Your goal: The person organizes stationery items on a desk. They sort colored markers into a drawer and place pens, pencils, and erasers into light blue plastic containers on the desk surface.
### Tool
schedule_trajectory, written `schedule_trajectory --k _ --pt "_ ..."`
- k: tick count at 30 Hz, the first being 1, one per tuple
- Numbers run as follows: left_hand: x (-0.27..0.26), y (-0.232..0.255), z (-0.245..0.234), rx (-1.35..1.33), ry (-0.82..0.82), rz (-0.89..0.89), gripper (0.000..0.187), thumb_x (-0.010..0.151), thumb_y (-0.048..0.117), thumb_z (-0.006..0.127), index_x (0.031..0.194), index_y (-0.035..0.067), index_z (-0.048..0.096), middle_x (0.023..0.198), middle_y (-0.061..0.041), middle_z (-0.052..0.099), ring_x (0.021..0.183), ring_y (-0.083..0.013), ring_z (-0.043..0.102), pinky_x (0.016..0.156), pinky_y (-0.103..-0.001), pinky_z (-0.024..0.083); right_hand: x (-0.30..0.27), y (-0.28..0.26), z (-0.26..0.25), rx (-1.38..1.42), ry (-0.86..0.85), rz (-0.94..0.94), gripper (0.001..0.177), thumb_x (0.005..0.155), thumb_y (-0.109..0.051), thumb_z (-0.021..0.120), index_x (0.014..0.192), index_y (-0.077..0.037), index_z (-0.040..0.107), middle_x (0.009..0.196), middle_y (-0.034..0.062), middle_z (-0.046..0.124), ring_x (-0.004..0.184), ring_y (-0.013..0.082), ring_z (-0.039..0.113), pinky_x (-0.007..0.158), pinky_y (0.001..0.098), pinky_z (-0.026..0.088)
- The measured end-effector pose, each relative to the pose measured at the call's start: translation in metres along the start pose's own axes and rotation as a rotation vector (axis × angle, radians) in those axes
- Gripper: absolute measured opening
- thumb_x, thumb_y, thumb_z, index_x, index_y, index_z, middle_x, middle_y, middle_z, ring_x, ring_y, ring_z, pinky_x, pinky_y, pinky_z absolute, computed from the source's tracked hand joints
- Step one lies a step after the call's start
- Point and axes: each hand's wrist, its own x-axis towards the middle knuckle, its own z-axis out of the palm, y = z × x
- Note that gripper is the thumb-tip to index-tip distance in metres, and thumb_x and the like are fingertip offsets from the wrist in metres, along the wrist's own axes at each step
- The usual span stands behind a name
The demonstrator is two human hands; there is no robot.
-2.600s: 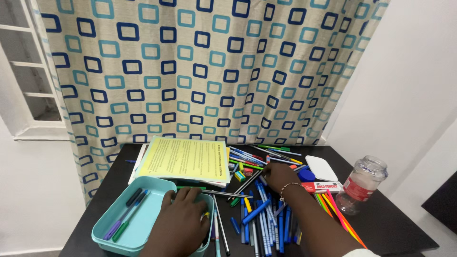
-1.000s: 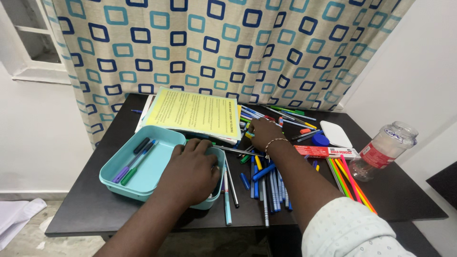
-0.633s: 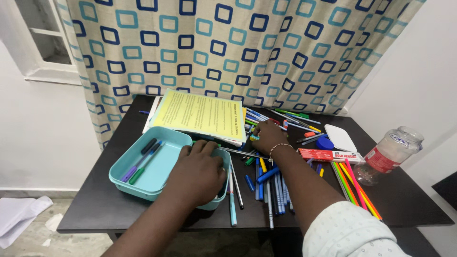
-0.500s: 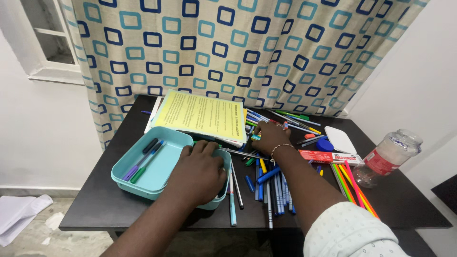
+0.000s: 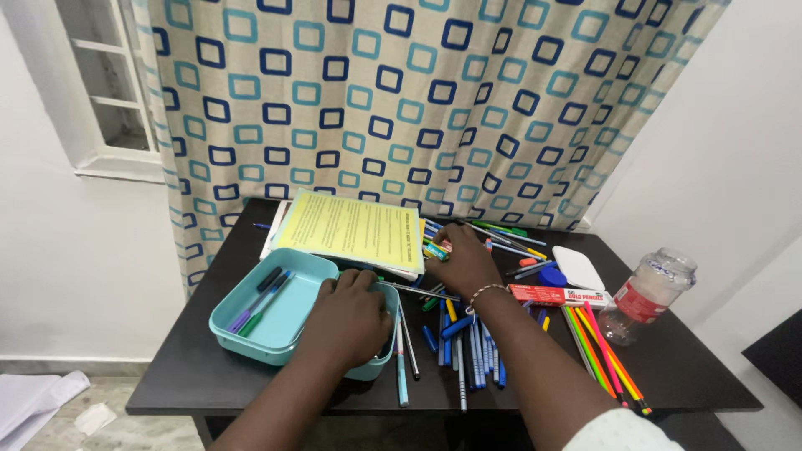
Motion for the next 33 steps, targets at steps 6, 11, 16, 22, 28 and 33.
schedule_trajectory --k 6,11,16,22,28,33 --pt "-0.002 0.004 -0.003 -0.256 0.169 -0.107 0.030 0.091 0.028 0.058 0.108 0.008 0.072 0.125 -0.010 0.065 0.123 -0.0283 0.056 0.102 -0.047 0.043 -0.008 -0.025 -0.008 0.151 -0.126 -0.086 0.044 0.074 -0.022 0.079 0.114 -0.011 0.065 0.115 0.0110 0.065 0.106 0.0273 0.067 0.092 0.0379 0.055" --pt "-0.023 -0.003 -0.005 -0.989 0.545 -0.315 0.032 0.101 0.030 0.049 0.114 0.006 0.068 0.106 -0.011 0.073 0.097 -0.0243 0.074 0.085 -0.039 0.057 -0.016 -0.050 -0.020 0.295 -0.366 -0.071 0.045 0.075 -0.023 0.076 0.119 -0.014 0.068 0.119 0.0060 0.069 0.106 0.0216 0.069 0.094 0.0359 0.057" --pt "-0.041 0.001 0.019 -1.033 0.550 -0.299 0.037 0.105 0.030 0.043 0.122 0.006 0.065 0.112 -0.015 0.074 0.104 -0.0265 0.071 0.088 -0.040 0.055 -0.022 -0.072 -0.027 0.367 -0.604 -0.202 0.046 0.075 -0.023 0.076 0.119 -0.013 0.070 0.122 0.0067 0.069 0.112 0.0212 0.067 0.098 0.0365 0.054" --pt "-0.037 -0.010 0.043 -1.117 0.616 -0.221 0.042 0.107 0.033 0.038 0.136 0.005 0.051 0.139 -0.017 0.061 0.130 -0.0286 0.059 0.105 -0.039 0.046 -0.038 -0.095 -0.027 0.162 -0.716 -0.308 0.046 0.073 -0.026 0.078 0.118 -0.014 0.074 0.118 0.0099 0.069 0.112 0.0219 0.069 0.098 0.0343 0.055" --pt "-0.035 -0.017 0.042 -1.161 0.524 -0.262 0.043 0.103 0.030 0.035 0.135 0.010 0.056 0.142 -0.011 0.063 0.134 -0.0261 0.057 0.110 -0.039 0.041 -0.044 -0.103 -0.020 0.174 -0.890 -0.183 0.051 0.072 -0.028 0.083 0.120 -0.015 0.073 0.117 0.0055 0.073 0.110 0.0191 0.070 0.094 0.0343 0.057" --pt "-0.030 -0.022 0.049 -1.193 0.495 -0.237 0.043 0.103 0.024 0.035 0.137 0.009 0.055 0.143 -0.011 0.061 0.137 -0.0250 0.054 0.112 -0.039 0.039 -0.039 -0.090 -0.014 0.305 -0.785 -0.130 0.050 0.073 -0.029 0.089 0.118 -0.013 0.074 0.117 0.0032 0.076 0.115 0.0191 0.069 0.098 0.0358 0.055"
